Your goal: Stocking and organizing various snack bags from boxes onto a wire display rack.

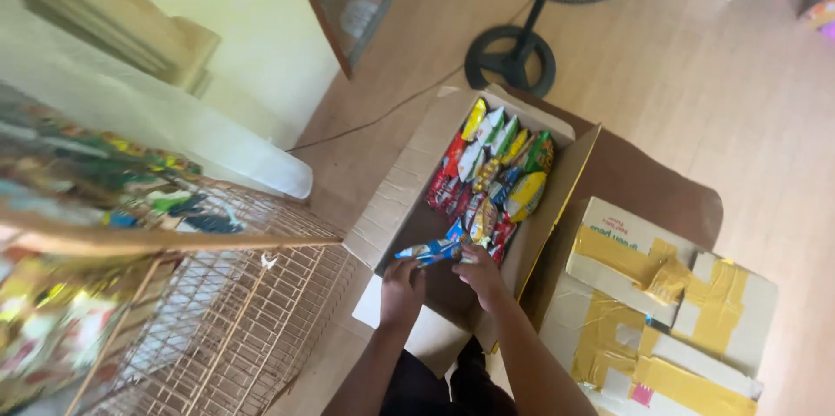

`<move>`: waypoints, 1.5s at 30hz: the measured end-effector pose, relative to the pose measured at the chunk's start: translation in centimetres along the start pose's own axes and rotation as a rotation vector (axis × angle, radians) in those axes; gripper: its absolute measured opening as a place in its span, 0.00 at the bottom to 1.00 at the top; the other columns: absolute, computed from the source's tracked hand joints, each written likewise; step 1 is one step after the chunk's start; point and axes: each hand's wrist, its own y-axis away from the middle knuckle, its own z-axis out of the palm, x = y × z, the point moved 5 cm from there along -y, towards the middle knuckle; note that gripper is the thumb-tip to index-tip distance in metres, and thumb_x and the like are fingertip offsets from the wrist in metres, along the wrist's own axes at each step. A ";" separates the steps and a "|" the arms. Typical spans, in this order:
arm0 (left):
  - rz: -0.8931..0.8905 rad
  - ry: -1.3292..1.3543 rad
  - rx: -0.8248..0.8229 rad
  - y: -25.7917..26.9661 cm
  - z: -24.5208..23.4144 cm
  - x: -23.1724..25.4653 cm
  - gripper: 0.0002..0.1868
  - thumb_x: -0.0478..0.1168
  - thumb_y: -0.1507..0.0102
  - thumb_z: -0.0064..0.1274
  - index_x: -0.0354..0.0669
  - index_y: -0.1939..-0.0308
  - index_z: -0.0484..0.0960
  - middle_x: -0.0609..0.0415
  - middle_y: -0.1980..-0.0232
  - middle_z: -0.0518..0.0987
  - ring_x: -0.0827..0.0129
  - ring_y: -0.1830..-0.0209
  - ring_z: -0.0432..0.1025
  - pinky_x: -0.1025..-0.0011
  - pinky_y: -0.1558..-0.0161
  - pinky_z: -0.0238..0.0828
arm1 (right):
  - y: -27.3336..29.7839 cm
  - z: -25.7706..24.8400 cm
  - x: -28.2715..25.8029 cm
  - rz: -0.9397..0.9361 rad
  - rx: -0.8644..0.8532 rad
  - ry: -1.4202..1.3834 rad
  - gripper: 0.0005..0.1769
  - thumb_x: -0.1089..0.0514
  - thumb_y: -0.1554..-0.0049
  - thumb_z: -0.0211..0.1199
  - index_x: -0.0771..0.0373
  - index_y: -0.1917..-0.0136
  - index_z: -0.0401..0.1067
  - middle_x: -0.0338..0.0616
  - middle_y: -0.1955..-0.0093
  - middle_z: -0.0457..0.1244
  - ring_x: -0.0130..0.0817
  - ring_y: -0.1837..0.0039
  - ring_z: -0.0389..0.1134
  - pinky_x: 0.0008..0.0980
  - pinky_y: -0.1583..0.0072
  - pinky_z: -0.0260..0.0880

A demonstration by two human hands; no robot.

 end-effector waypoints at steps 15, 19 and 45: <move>-0.352 0.622 0.285 12.7 -8.9 6.8 0.21 0.46 0.31 0.55 0.34 0.42 0.70 0.43 0.48 0.77 0.66 0.48 0.73 0.63 0.46 0.74 | 21.7 8.1 -11.9 -0.451 -0.449 0.411 0.26 0.45 0.37 0.60 0.61 0.31 0.65 0.45 0.40 0.68 0.32 0.39 0.69 0.35 0.38 0.71; -0.394 0.630 0.335 17.2 -10.1 7.7 0.20 0.48 0.28 0.44 0.36 0.41 0.65 0.45 0.49 0.78 0.66 0.47 0.72 0.65 0.44 0.71 | 25.9 10.9 -10.0 -0.419 -0.531 0.368 0.30 0.42 0.37 0.55 0.56 0.27 0.59 0.42 0.34 0.63 0.30 0.34 0.66 0.35 0.35 0.66; -0.422 0.311 1.084 40.6 -35.5 3.9 0.26 0.44 0.28 0.46 0.38 0.29 0.60 0.36 0.33 0.71 0.49 0.33 0.68 0.58 0.34 0.63 | 46.5 35.6 0.3 -0.581 -1.074 0.642 0.27 0.63 0.43 0.65 0.61 0.33 0.62 0.43 0.46 0.69 0.30 0.47 0.72 0.33 0.46 0.74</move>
